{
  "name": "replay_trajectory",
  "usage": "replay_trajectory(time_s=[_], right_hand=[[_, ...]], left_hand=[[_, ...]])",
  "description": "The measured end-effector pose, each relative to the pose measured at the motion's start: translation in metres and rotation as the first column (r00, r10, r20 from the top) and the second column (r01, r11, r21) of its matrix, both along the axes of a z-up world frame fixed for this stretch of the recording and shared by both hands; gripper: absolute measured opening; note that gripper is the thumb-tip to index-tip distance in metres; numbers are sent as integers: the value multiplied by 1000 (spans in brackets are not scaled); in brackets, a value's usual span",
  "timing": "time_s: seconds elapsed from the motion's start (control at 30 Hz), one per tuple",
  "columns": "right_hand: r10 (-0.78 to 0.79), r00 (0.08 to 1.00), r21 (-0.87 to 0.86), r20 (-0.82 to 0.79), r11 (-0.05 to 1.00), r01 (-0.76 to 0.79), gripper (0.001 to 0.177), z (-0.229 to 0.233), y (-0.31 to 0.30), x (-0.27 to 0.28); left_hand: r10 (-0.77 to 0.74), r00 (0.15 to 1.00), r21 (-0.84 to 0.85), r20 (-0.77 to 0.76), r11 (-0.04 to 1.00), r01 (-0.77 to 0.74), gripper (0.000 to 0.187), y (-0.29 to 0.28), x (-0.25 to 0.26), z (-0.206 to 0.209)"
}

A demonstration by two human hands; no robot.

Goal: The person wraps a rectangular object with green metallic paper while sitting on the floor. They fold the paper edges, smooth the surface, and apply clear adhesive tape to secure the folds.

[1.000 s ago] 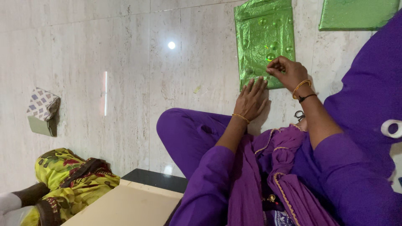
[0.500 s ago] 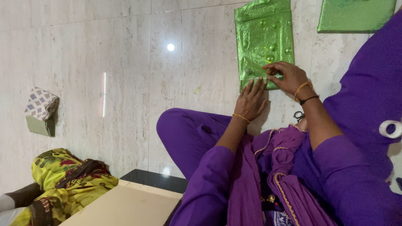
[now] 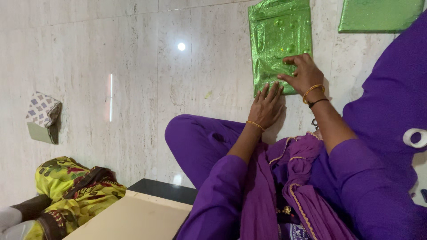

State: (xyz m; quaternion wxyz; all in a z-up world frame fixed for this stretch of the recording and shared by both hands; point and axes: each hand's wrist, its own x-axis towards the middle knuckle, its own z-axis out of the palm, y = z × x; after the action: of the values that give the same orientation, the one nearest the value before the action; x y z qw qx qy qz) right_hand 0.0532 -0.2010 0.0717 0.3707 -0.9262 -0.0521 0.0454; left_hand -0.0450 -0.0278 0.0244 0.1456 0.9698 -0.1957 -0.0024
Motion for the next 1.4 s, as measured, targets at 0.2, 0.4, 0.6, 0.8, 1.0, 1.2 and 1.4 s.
replay_trajectory(time_s=[0.2, 0.4, 0.6, 0.8, 1.0, 1.2, 1.4], right_hand=[[-118, 989, -58, 93, 991, 123, 70, -16, 3, 7], [-174, 978, 95, -120, 978, 185, 61, -5, 3, 18], [111, 994, 99, 13, 989, -112, 33, 26, -24, -27], [292, 940, -308, 175, 923, -229, 49, 29, -10, -69], [294, 934, -475, 202, 864, -169, 62, 12, 0, -64], [228, 962, -540, 148, 834, -115, 66, 4, 6, -54], [65, 996, 122, 67, 990, -72, 68, 18, -12, -31]], left_hand=[[-11, 1000, 46, 0, 999, 11, 76, -1, 0, 1], [-10, 1000, 128, -30, 992, 14, 75, -5, 4, 6], [13, 998, 44, 68, 999, -16, 75, -4, 1, 1], [42, 999, 52, -9, 998, -42, 72, -8, 8, -12], [46, 999, 61, -12, 997, -45, 69, -7, 6, -11], [56, 998, 25, -40, 998, -55, 69, -7, 6, -4], [53, 999, 6, 0, 999, -53, 70, -7, 8, -1]])
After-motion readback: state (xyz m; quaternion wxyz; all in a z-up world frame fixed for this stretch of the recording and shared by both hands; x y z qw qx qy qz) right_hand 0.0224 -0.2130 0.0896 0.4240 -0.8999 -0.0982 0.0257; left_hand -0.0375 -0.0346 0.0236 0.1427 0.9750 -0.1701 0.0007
